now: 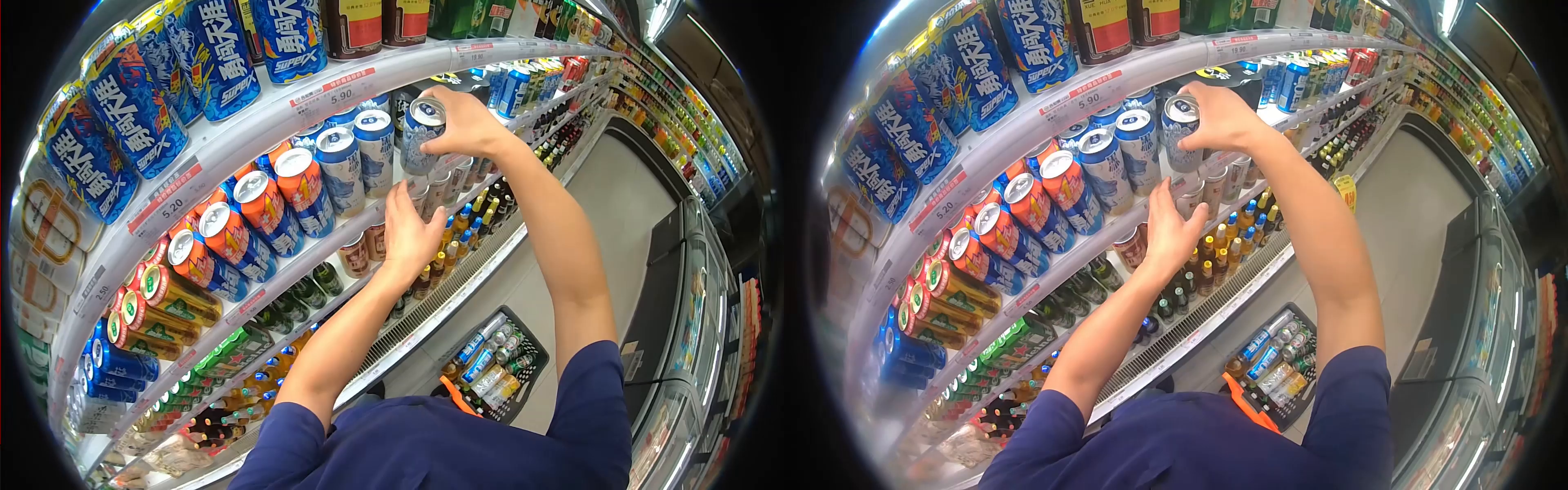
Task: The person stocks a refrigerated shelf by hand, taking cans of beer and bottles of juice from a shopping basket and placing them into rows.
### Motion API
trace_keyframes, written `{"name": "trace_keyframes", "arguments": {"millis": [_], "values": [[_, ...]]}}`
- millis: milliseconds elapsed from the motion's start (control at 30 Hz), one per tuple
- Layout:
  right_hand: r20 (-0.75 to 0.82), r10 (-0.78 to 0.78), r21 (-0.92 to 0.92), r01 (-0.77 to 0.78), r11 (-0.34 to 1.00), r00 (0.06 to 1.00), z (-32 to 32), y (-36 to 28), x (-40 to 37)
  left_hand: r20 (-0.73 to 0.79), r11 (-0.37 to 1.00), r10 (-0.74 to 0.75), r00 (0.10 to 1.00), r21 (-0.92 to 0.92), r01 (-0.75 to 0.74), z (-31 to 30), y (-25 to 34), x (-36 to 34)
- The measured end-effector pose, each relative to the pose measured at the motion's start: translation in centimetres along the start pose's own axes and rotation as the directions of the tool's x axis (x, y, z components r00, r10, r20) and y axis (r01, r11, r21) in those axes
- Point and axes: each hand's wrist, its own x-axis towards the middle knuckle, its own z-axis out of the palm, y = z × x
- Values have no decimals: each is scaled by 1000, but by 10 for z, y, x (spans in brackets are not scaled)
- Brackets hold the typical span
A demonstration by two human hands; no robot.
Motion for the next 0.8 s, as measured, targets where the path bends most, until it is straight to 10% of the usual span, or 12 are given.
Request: {"name": "trace_keyframes", "arguments": {"millis": [800], "values": [[262, -142, -354, 232, 906, 955, 12, -1, 61, 256, 977, -91, 962, -162, 136, 11, -40, 26]]}}
